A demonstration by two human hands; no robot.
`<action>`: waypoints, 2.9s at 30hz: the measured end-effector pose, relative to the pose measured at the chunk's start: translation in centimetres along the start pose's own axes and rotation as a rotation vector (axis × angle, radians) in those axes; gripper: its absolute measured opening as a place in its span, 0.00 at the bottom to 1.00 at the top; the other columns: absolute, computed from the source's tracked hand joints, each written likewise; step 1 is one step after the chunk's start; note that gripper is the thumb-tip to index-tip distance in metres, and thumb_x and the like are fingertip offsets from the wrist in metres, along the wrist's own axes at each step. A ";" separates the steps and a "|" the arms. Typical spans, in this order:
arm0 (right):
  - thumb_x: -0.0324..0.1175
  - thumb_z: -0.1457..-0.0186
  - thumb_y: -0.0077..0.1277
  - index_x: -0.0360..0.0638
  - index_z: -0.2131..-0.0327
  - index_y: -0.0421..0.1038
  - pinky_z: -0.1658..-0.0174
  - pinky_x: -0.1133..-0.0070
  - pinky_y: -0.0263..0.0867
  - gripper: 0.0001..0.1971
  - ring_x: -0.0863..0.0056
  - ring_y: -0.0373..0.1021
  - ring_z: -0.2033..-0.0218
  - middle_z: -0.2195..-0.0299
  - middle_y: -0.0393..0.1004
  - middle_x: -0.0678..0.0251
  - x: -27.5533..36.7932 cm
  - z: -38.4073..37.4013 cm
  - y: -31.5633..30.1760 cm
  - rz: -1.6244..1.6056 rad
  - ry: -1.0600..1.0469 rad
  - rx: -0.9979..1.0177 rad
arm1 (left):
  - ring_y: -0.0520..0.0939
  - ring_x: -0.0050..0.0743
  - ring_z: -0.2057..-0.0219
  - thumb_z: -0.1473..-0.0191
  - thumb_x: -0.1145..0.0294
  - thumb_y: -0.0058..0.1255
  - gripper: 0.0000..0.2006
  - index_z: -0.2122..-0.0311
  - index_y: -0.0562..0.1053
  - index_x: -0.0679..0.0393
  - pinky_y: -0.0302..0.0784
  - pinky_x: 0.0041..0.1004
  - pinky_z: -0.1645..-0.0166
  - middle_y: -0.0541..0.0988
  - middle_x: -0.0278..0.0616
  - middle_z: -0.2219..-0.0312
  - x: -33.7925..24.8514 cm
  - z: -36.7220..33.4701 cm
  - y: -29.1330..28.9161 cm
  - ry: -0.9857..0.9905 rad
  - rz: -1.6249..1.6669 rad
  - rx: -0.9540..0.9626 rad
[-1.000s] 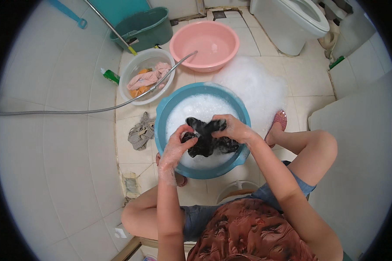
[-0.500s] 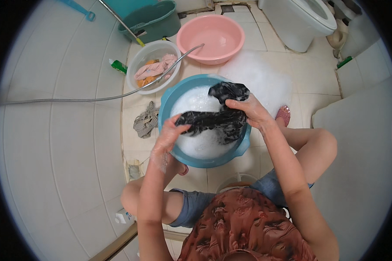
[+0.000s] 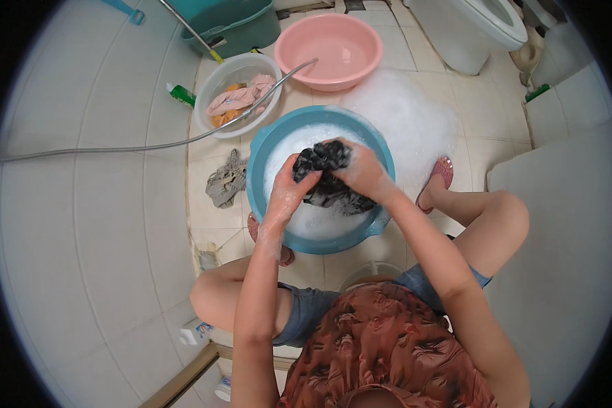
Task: The person washes a piece of clothing by hand, repeatedly scrubbing and lathering it in a basin filled with soapy water.
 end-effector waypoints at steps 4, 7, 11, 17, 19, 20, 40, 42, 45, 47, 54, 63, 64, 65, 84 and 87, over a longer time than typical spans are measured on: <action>0.19 0.64 0.51 0.38 0.59 0.68 0.56 0.78 0.64 0.22 0.71 0.70 0.61 0.63 0.74 0.62 1.9 -1.5 -2.3 -0.149 -0.016 0.053 | 0.74 0.21 0.67 0.54 0.69 0.56 0.16 0.60 0.70 0.63 0.70 0.23 0.61 0.76 0.38 0.67 2.4 -0.2 -0.2 -0.036 -0.284 0.103; 0.18 0.63 0.50 0.39 0.57 0.66 0.55 0.79 0.64 0.24 0.75 0.69 0.61 0.62 0.73 0.65 3.9 -1.9 -2.9 -0.408 0.098 0.052 | 0.73 0.19 0.67 0.54 0.71 0.55 0.13 0.62 0.71 0.61 0.70 0.22 0.61 0.76 0.34 0.69 4.0 -0.4 -0.7 -0.274 -0.334 0.128; 0.16 0.62 0.48 0.42 0.47 0.55 0.55 0.79 0.64 0.33 0.75 0.67 0.60 0.61 0.69 0.64 4.7 -1.5 -2.5 -0.807 0.217 -0.089 | 0.71 0.15 0.69 0.51 0.77 0.46 0.10 0.61 0.71 0.60 0.67 0.19 0.62 0.74 0.32 0.70 4.3 -0.9 -1.8 -0.097 0.345 -0.091; 0.31 0.68 0.64 0.47 0.46 0.56 0.48 0.74 0.59 0.41 0.60 0.65 0.54 0.55 0.66 0.55 2.4 -0.2 1.0 0.362 -0.288 -0.024 | 0.74 0.24 0.63 0.53 0.70 0.49 0.17 0.56 0.66 0.60 0.71 0.26 0.59 0.73 0.35 0.64 0.7 0.0 0.7 -0.074 0.520 -0.072; 0.34 0.69 0.64 0.45 0.51 0.63 0.50 0.74 0.61 0.35 0.59 0.66 0.55 0.57 0.67 0.53 1.9 0.1 2.2 0.370 -0.214 -0.021 | 0.73 0.26 0.59 0.51 0.70 0.48 0.20 0.52 0.63 0.62 0.70 0.27 0.56 0.72 0.38 0.61 0.9 0.5 0.5 -0.044 0.470 0.029; 0.36 0.67 0.64 0.45 0.55 0.66 0.53 0.75 0.62 0.31 0.61 0.67 0.58 0.60 0.70 0.55 0.1 -0.3 1.6 0.266 -0.118 -0.040 | 0.72 0.29 0.55 0.49 0.69 0.47 0.23 0.48 0.60 0.64 0.70 0.27 0.53 0.70 0.41 0.58 0.8 0.7 0.9 -0.017 0.418 0.149; 0.23 0.51 0.44 0.45 0.58 0.63 0.59 0.78 0.67 0.15 0.75 0.68 0.64 0.65 0.67 0.67 2.0 1.1 0.9 -1.152 0.372 -0.591 | 0.70 0.39 0.51 0.45 0.39 0.29 0.31 0.51 0.65 0.57 0.61 0.40 0.44 0.71 0.42 0.55 0.3 -0.8 2.6 -0.019 1.310 -0.255; 0.20 0.54 0.43 0.47 0.56 0.63 0.56 0.76 0.65 0.20 0.73 0.66 0.61 0.61 0.66 0.66 2.2 1.8 2.5 -1.012 0.299 -0.565 | 0.70 0.39 0.52 0.45 0.40 0.29 0.31 0.52 0.65 0.58 0.62 0.39 0.45 0.72 0.42 0.55 3.2 -0.9 3.0 -0.124 1.318 -0.228; 0.23 0.54 0.44 0.46 0.61 0.68 0.48 0.76 0.56 0.14 0.69 0.64 0.57 0.62 0.69 0.63 1.5 5.3 5.6 -0.245 0.070 -0.316 | 0.74 0.34 0.58 0.44 0.47 0.37 0.27 0.53 0.64 0.64 0.67 0.31 0.49 0.74 0.43 0.62 7.5 -0.9 3.6 -0.206 1.447 -0.019; 0.26 0.62 0.54 0.45 0.63 0.69 0.47 0.73 0.55 0.17 0.66 0.66 0.58 0.64 0.69 0.65 2.5 7.0 7.9 -0.022 -0.210 -0.149 | 0.73 0.33 0.57 0.44 0.49 0.38 0.25 0.52 0.63 0.62 0.67 0.31 0.49 0.73 0.42 0.61 10.2 -0.7 3.7 -0.228 1.400 -0.029; 0.29 0.63 0.55 0.45 0.70 0.70 0.44 0.69 0.51 0.11 0.66 0.64 0.55 0.66 0.69 0.67 -2.8 0.1 6.1 -0.298 0.255 -0.534 | 0.69 0.26 0.54 0.46 0.59 0.46 0.19 0.50 0.62 0.50 0.67 0.29 0.50 0.67 0.33 0.53 12.3 -0.6 3.9 0.101 0.131 -0.141; 0.29 0.60 0.52 0.45 0.69 0.70 0.53 0.71 0.60 0.10 0.65 0.64 0.56 0.65 0.69 0.57 -4.7 1.7 6.2 0.175 0.265 -0.348 | 0.72 0.27 0.56 0.46 0.60 0.45 0.20 0.50 0.62 0.55 0.70 0.25 0.56 0.69 0.37 0.56 10.7 0.4 4.6 -0.190 0.780 -0.077; 0.29 0.60 0.52 0.45 0.69 0.70 0.53 0.71 0.60 0.10 0.65 0.64 0.56 0.65 0.69 0.57 -4.5 1.3 6.3 0.168 0.260 -0.344 | 0.72 0.26 0.59 0.44 0.60 0.42 0.17 0.52 0.64 0.56 0.71 0.24 0.59 0.70 0.37 0.59 9.0 0.5 5.0 -0.159 0.688 -0.072; 0.29 0.61 0.52 0.44 0.68 0.70 0.53 0.70 0.59 0.11 0.64 0.64 0.55 0.64 0.69 0.57 -4.2 1.1 6.3 0.115 0.240 -0.395 | 0.73 0.25 0.63 0.43 0.61 0.39 0.14 0.55 0.65 0.57 0.72 0.24 0.61 0.71 0.36 0.61 8.0 0.5 5.0 -0.127 0.597 -0.066; 0.38 0.61 0.55 0.46 0.70 0.71 0.51 0.67 0.56 0.12 0.59 0.62 0.54 0.63 0.69 0.62 -3.2 4.6 10.2 0.301 -0.285 -0.465 | 0.71 0.30 0.54 0.49 0.69 0.44 0.19 0.52 0.64 0.62 0.66 0.27 0.51 0.71 0.42 0.55 8.7 1.6 3.2 -0.238 0.993 -0.180; 0.38 0.55 0.55 0.44 0.73 0.70 0.61 0.75 0.63 0.10 0.63 0.69 0.68 0.76 0.71 0.61 -4.6 -0.4 6.4 -0.026 0.295 -0.422 | 0.68 0.33 0.50 0.41 0.59 0.35 0.20 0.47 0.60 0.57 0.68 0.33 0.51 0.66 0.39 0.51 9.1 0.6 2.2 0.010 0.558 0.000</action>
Point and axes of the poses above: each hand's wrist, its own z-axis away from the middle knuckle, its own y-axis out of the palm, x = y × z, the point moved 2 cm from there along -z, towards the middle knuckle
